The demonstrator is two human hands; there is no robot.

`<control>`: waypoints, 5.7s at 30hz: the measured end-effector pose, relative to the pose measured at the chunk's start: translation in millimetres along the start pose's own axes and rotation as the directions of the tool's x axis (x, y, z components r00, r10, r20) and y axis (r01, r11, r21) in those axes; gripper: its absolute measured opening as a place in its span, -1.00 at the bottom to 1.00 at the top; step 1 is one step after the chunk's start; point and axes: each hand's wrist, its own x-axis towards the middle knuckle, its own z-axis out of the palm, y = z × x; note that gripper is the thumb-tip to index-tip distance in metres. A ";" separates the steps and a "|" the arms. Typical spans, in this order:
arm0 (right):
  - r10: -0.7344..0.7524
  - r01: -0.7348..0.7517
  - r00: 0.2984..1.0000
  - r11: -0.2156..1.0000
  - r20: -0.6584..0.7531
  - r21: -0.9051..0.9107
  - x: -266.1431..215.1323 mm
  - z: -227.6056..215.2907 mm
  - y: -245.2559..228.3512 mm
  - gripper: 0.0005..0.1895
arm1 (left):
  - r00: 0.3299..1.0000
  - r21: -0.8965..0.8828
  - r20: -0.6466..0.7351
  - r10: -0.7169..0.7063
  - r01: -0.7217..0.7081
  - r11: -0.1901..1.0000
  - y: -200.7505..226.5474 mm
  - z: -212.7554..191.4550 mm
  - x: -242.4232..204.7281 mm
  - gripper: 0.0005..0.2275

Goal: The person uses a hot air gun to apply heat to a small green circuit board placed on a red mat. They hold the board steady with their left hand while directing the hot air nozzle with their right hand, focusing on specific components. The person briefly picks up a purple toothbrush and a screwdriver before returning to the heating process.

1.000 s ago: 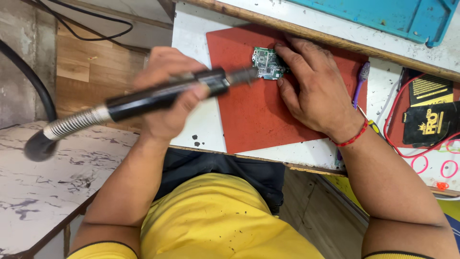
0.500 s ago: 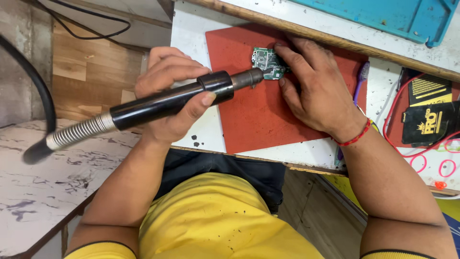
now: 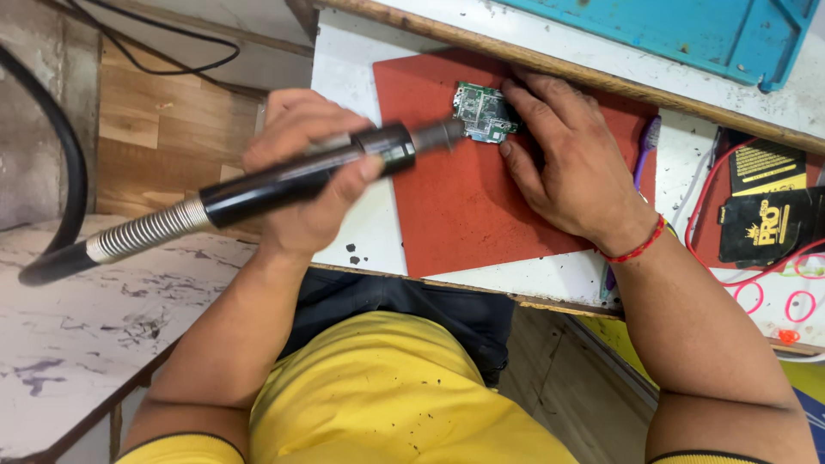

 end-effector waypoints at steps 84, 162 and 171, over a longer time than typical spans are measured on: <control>-0.003 0.006 0.999 0.998 -0.054 0.055 0.8 -7.1 -7.8 -0.59 | 0.991 -0.074 0.129 0.046 -0.037 0.997 9.4 -7.1 1.3 -0.73; -0.082 0.110 0.983 0.980 -0.167 0.167 -3.6 6.5 -10.1 -0.53 | 0.996 -0.068 -0.062 -0.058 0.054 0.996 5.5 -4.1 -11.6 -0.76; 0.047 -0.033 0.983 0.996 -0.180 0.078 -0.9 11.0 -28.0 -0.46 | 0.984 -0.009 0.134 0.120 -0.120 0.993 11.6 -10.1 5.2 -0.75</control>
